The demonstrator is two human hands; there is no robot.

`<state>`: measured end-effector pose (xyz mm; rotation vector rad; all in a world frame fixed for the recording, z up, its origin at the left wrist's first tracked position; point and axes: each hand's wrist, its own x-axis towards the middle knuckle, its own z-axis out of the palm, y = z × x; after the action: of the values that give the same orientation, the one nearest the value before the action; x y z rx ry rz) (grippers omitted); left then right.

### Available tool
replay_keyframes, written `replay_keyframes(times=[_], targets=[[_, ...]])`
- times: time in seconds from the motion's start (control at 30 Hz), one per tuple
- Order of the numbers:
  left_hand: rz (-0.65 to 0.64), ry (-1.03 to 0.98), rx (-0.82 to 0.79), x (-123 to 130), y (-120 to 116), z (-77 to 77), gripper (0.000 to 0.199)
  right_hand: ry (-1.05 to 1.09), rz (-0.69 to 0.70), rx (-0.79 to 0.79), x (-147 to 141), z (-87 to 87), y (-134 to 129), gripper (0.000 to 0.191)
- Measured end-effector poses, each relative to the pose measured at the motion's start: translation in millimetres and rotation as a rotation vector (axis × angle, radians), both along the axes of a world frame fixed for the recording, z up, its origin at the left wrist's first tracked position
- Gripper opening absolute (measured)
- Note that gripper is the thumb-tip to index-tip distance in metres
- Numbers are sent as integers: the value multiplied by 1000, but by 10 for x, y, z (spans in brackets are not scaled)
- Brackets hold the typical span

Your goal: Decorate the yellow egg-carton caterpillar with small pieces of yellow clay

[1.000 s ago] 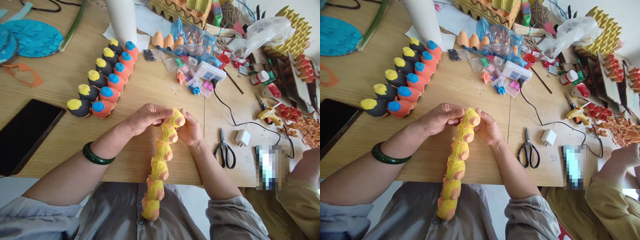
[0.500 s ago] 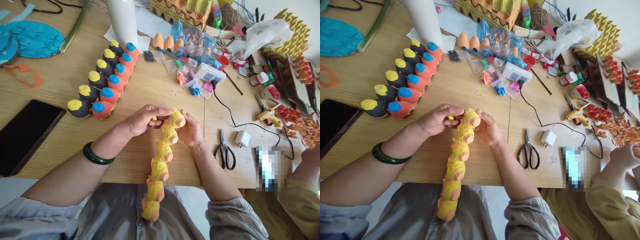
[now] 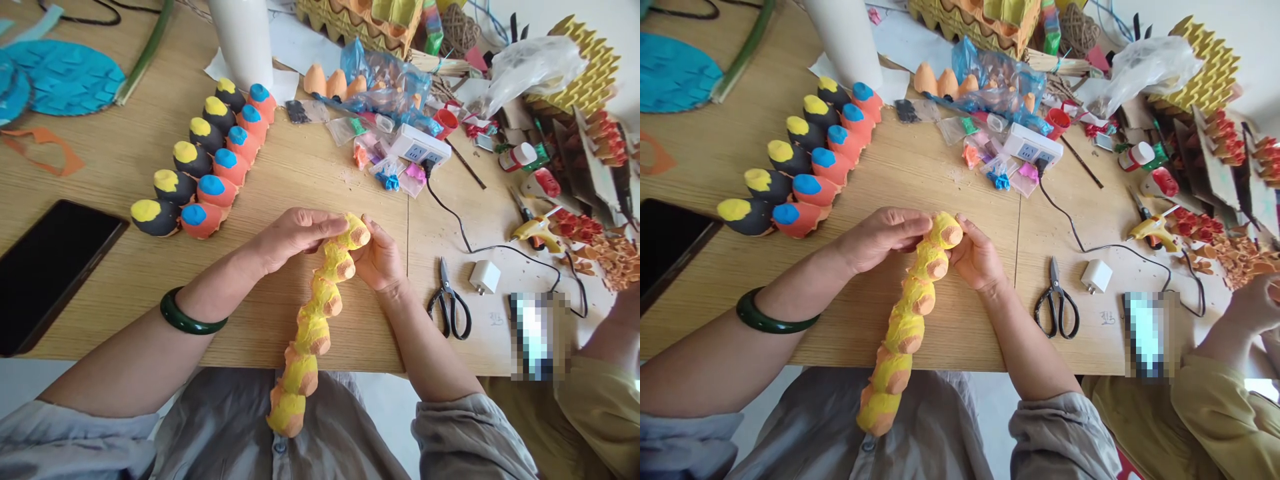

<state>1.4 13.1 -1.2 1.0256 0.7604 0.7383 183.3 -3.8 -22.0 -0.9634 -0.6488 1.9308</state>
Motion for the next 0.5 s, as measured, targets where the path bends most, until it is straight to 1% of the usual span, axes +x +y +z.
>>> replay_keyframes(times=[0.13,0.3,0.43,0.5], targets=[[33,18,27,0,20,-37,34,4,13,-40,-22,12,-3,35],[-1,-49,47,-19,36,-38,26,15,-1,-69,-24,53,-17,32],[-56,-7,31,-61,40,-63,30,10,15,-62,-8,58,-19,35],[-59,36,38,-76,42,-74,32,4,20,-41,-8,44,-21,36]])
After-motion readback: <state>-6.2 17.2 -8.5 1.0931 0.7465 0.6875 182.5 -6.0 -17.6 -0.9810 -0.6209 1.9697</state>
